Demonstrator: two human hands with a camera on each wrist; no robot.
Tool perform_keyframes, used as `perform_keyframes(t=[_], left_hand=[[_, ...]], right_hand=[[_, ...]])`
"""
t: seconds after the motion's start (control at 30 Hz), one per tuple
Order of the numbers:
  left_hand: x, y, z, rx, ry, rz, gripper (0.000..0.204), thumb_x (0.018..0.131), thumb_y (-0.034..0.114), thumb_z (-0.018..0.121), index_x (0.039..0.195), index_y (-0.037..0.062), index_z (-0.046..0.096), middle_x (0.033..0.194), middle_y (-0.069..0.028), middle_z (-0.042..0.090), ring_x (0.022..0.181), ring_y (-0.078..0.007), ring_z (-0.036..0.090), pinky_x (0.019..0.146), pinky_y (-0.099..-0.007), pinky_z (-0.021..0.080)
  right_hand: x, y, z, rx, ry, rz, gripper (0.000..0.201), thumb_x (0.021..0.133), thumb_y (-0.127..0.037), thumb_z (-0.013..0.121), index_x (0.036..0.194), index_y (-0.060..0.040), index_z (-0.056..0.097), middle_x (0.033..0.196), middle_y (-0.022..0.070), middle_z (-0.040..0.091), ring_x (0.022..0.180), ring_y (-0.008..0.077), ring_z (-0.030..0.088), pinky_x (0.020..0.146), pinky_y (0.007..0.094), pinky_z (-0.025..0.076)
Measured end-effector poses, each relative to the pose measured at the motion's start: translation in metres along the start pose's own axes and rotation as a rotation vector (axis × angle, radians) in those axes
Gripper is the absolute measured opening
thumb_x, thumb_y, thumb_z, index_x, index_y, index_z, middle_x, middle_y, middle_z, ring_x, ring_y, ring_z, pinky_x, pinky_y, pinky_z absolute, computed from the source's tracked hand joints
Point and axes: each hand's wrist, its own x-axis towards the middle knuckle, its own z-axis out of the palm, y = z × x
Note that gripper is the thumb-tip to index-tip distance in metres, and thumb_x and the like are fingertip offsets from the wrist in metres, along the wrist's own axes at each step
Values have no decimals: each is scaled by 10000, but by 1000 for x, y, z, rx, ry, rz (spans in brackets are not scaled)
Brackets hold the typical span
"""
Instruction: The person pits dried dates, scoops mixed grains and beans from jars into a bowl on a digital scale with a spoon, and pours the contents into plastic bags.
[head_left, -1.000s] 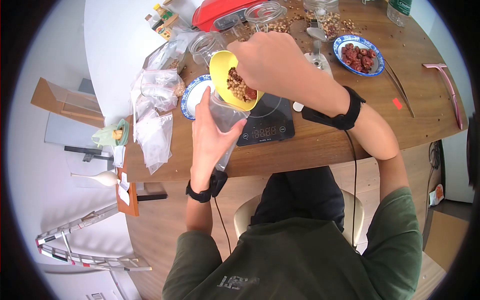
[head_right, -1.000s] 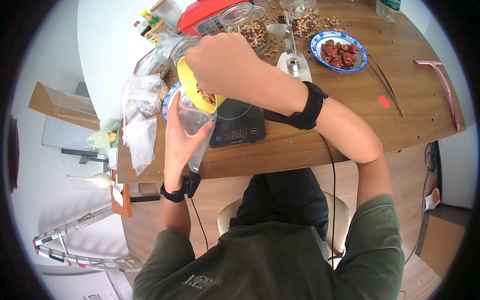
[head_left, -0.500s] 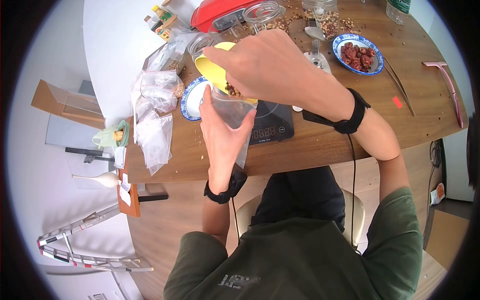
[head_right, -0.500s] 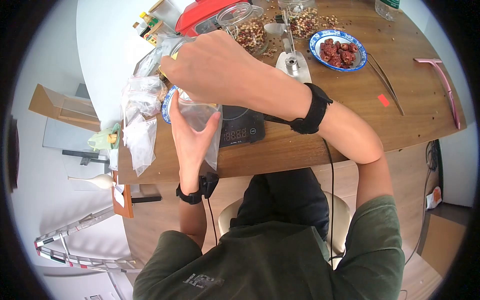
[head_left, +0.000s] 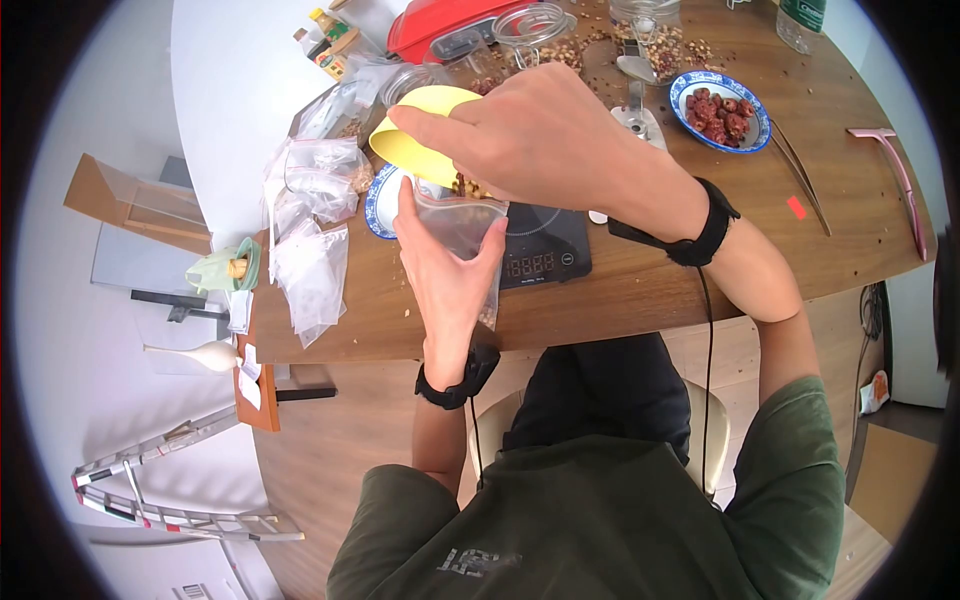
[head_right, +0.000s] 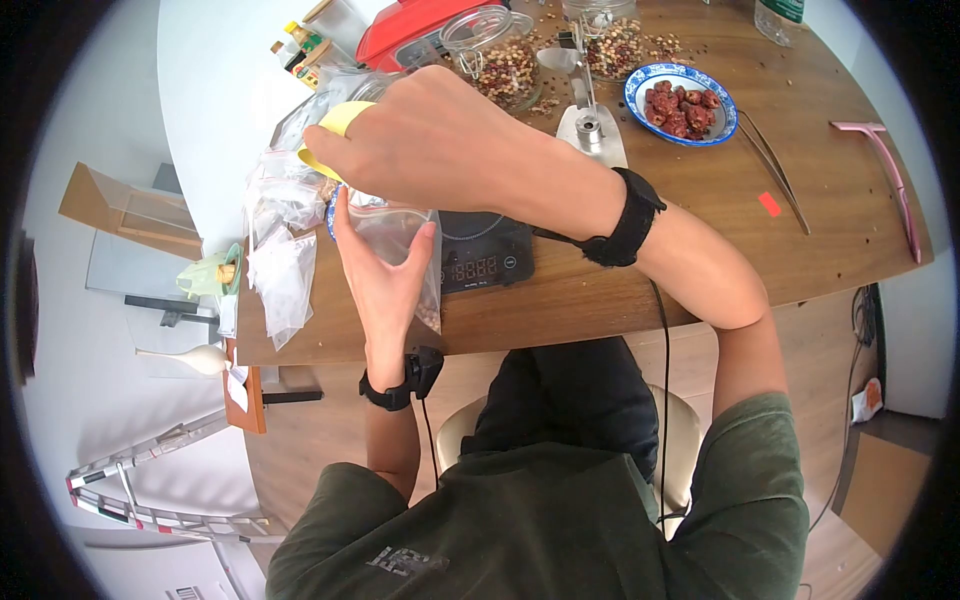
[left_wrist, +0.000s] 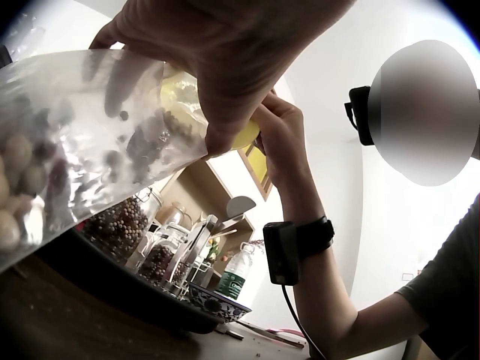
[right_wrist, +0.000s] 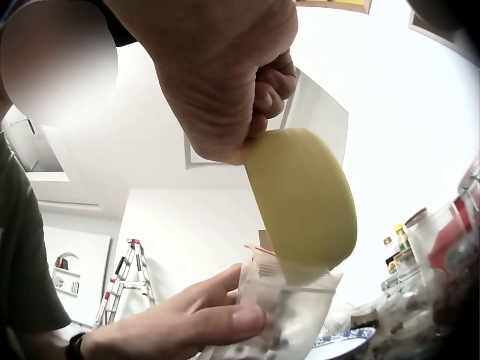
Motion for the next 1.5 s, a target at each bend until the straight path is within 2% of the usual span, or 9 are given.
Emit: perform_keyframes(t=[0.03,0.1,0.23,0.3,0.73,0.93,1.13,1.23,1.5], left_hand=[[0,0,0,0,1,0,911,639,169,769,1348,-25,231,1124,-225,439,1037,-377,458,876,-439,372],[-1,0,-1,-13,-8,-24,910,644,174,766,1350,-27,228,1146,-232,430,1068,-382,441,897,-442,363],[-1,-1,-1,-11,9,-23,909,652,183,764,1351,-33,224,1178,-243,417,1099,-388,426,922,-445,353],[-1,-1,-2,-31,13,-51,910,661,192,761,1349,-49,216,1219,-255,396,1131,-392,409,948,-446,340],[-1,-6,-5,-45,30,-88,909,672,182,758,1350,-65,206,1328,-256,321,1228,-374,346,1018,-423,295],[-1,-5,-9,-57,49,-86,904,673,169,756,1355,-52,206,1304,-250,344,1187,-351,392,995,-411,324],[-2,-17,-26,-83,86,-147,888,681,155,747,1368,-16,211,1194,-196,435,1092,-297,454,942,-388,361],[2,-28,-50,-149,197,-172,802,734,136,699,1375,33,229,1170,-152,450,1048,-231,457,923,-361,366],[47,-99,-117,-87,508,-169,751,810,242,655,1353,-42,220,1252,-206,398,1173,-282,392,1000,-381,306]], right_hand=[[0,-1,-1,0,0,-1,185,658,-153,635,811,-95,550,437,27,477,387,190,514,344,294,338],[0,-2,-4,-15,-130,33,472,690,-150,623,1160,-162,579,608,7,584,485,187,564,396,294,386],[2,-3,-6,-22,-142,15,474,687,-155,614,1158,-188,579,579,-11,552,478,179,556,387,288,377],[3,-3,-4,29,10,-38,243,701,-151,612,941,-115,591,486,-17,486,390,153,508,337,275,324],[3,-2,-4,7,42,-74,312,739,-171,587,1051,-155,583,529,-28,510,424,126,523,341,261,320],[2,2,1,6,67,32,286,750,-149,581,1036,-154,578,534,-4,523,435,169,536,357,284,352],[4,7,-4,184,65,375,343,787,-105,553,1127,-153,569,626,65,596,526,242,577,472,345,444],[5,14,-1,198,342,288,287,745,-78,567,1031,-87,592,534,75,544,468,245,549,420,349,412],[-11,23,19,95,-105,416,249,791,-77,507,1029,-103,577,608,130,582,567,309,587,524,409,467]])
